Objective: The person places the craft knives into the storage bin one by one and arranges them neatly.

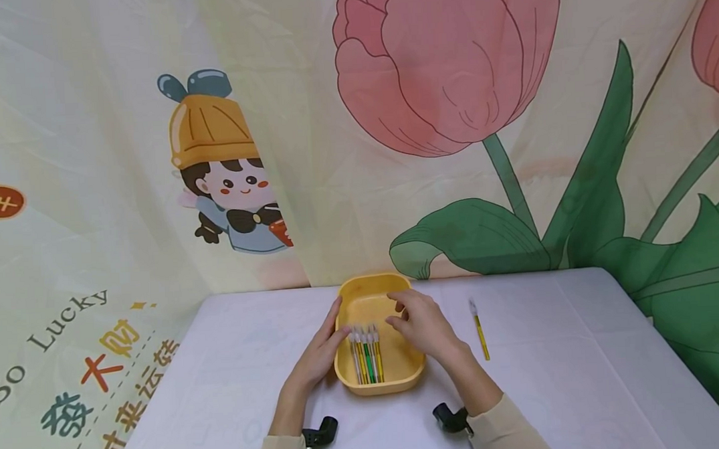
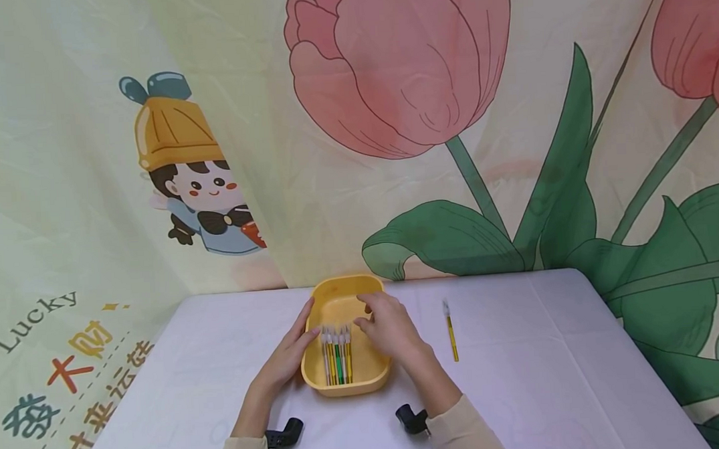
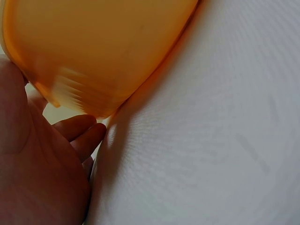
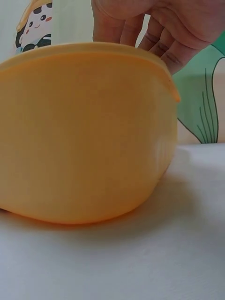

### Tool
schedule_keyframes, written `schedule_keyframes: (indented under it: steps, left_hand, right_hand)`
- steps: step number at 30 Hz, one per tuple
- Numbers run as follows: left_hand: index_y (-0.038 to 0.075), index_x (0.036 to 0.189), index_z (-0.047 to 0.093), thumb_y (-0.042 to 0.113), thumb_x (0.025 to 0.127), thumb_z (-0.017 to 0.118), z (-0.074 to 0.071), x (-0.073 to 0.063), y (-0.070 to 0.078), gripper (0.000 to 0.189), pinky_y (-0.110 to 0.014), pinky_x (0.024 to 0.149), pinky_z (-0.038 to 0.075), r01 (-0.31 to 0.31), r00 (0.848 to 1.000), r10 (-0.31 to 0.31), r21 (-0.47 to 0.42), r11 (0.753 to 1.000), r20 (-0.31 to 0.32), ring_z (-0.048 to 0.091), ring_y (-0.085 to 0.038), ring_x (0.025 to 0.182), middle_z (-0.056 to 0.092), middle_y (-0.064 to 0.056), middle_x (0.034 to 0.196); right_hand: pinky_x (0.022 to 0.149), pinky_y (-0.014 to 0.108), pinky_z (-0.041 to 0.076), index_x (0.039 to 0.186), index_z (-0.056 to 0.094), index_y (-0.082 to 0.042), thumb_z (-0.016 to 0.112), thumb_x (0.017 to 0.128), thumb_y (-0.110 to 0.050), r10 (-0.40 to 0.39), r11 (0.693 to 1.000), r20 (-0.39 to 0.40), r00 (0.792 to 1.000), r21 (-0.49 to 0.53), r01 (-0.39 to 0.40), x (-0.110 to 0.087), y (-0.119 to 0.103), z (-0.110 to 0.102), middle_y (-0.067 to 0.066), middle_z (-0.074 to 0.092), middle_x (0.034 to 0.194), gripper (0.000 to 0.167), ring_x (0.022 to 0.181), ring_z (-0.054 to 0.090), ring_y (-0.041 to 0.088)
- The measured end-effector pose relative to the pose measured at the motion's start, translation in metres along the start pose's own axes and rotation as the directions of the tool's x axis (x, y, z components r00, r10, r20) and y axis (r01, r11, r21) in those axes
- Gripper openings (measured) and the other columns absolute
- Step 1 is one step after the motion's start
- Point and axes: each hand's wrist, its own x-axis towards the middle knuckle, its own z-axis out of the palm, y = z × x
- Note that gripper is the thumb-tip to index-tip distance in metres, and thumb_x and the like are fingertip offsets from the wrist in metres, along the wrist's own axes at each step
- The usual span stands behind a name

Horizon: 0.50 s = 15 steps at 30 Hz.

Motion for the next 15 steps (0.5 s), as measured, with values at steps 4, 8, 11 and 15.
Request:
schedule_keyframes:
  steps: [4,8,11,15]
  left_hand:
    - [0.048,0.165,0.013,0.037,0.111,0.047,0.000,0.001,0.000,0.065,-0.053,0.131,0.006,-0.003,1.000,0.003,-0.003,1.000,0.002,0.006,-0.017,0.163,0.011,0.017,0.174]
    - [0.046,0.165,0.013,0.038,0.111,0.048,0.000,0.001,-0.001,0.065,-0.052,0.131,0.006,-0.010,1.000,0.010,-0.005,1.000,0.003,0.006,-0.017,0.163,0.012,0.017,0.173]
    - [0.046,0.165,0.013,0.037,0.111,0.047,0.000,0.001,-0.001,0.065,-0.052,0.131,0.005,-0.009,1.000,0.009,-0.009,1.000,0.002,0.007,-0.017,0.163,0.012,0.017,0.173]
    - [0.044,0.166,0.013,0.036,0.111,0.047,0.000,0.001,-0.001,0.065,-0.052,0.132,0.005,-0.006,1.000,0.006,-0.012,1.000,0.001,0.006,-0.017,0.163,0.012,0.017,0.174]
  right_hand:
    - [0.065,0.022,0.054,0.136,0.067,-0.008,0.080,0.092,-0.017,-0.007,1.000,-0.026,1.000,-0.002,0.007,0.001,0.003,-0.004,0.008,0.068,0.104,0.047,0.081,0.059,0.013]
    - [0.064,0.022,0.054,0.136,0.067,-0.006,0.081,0.091,-0.014,-0.003,1.000,-0.053,0.999,0.003,0.003,0.002,0.007,-0.008,0.006,0.067,0.101,0.047,0.079,0.059,0.014]
    - [0.065,0.022,0.055,0.135,0.067,-0.005,0.082,0.091,-0.013,0.010,1.000,-0.066,0.998,0.009,-0.010,0.002,0.009,-0.011,0.005,0.067,0.100,0.047,0.080,0.059,0.014]
    - [0.069,0.025,0.058,0.135,0.068,-0.006,0.082,0.090,-0.013,0.021,1.000,-0.081,0.996,0.002,-0.021,0.003,0.011,-0.015,0.008,0.069,0.103,0.047,0.083,0.061,0.015]
